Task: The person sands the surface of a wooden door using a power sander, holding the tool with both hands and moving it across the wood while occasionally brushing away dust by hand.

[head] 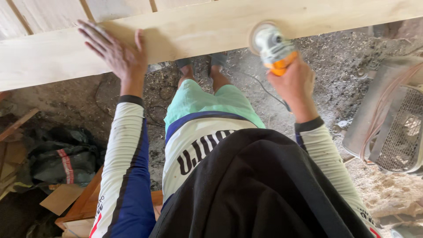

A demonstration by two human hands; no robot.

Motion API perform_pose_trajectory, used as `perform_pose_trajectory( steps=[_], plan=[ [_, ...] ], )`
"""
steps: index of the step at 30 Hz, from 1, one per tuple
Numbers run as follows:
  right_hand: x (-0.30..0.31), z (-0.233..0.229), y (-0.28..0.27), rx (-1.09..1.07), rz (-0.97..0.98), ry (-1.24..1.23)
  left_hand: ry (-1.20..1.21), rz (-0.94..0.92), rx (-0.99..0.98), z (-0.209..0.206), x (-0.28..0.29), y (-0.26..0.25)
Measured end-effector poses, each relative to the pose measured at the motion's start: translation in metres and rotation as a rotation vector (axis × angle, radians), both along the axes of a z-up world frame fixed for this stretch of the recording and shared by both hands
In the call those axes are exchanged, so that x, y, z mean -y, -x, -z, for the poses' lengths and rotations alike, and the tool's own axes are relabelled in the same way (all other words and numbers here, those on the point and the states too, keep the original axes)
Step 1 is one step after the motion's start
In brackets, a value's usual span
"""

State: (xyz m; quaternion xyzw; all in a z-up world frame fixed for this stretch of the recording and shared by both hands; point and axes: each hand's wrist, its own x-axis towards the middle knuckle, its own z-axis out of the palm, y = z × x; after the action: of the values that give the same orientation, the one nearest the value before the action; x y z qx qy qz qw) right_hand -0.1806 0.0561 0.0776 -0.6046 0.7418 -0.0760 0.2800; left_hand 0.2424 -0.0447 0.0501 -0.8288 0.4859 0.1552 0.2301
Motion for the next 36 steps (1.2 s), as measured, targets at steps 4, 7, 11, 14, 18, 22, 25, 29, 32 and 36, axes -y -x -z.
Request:
perform_pose_trajectory(
  steps=[4, 7, 11, 14, 18, 22, 25, 29, 32, 36],
  plan=[
    [-0.014, 0.009, 0.072, 0.038, 0.106, 0.074, -0.045, 0.114, -0.077, -0.008, -0.002, 0.058],
    [-0.020, 0.020, 0.110, 0.085, 0.305, 0.013, 0.051, 0.281, -0.203, -0.001, -0.014, 0.086],
    [-0.005, 0.035, 0.116, 0.201, 0.449, 0.081, 0.214, 0.562, -0.405, 0.018, -0.026, 0.103],
    [0.012, 0.037, 0.071, 0.142, 0.356, 0.126, 0.372, 0.643, -0.536, 0.030, -0.035, 0.079],
    [0.029, 0.022, -0.043, 0.199, 0.246, -0.049, 0.387, 0.480, -0.399, 0.040, -0.046, -0.017],
    [0.047, 0.002, -0.179, 0.003, -0.089, -0.046, 0.337, 0.210, -0.148, 0.035, -0.061, -0.175],
    [0.054, -0.010, -0.275, 0.048, -0.265, 0.012, 0.305, -0.052, -0.015, 0.027, -0.071, -0.288],
    [0.061, -0.024, -0.373, 0.149, -0.462, 0.008, 0.275, -0.160, 0.043, 0.028, -0.072, -0.399],
    [0.065, -0.030, -0.417, 0.207, -0.545, 0.062, 0.320, -0.112, 0.092, 0.042, -0.074, -0.434],
    [0.069, -0.034, -0.427, 0.132, -0.624, 0.022, 0.337, -0.206, 0.065, 0.059, -0.074, -0.443]
  ],
)
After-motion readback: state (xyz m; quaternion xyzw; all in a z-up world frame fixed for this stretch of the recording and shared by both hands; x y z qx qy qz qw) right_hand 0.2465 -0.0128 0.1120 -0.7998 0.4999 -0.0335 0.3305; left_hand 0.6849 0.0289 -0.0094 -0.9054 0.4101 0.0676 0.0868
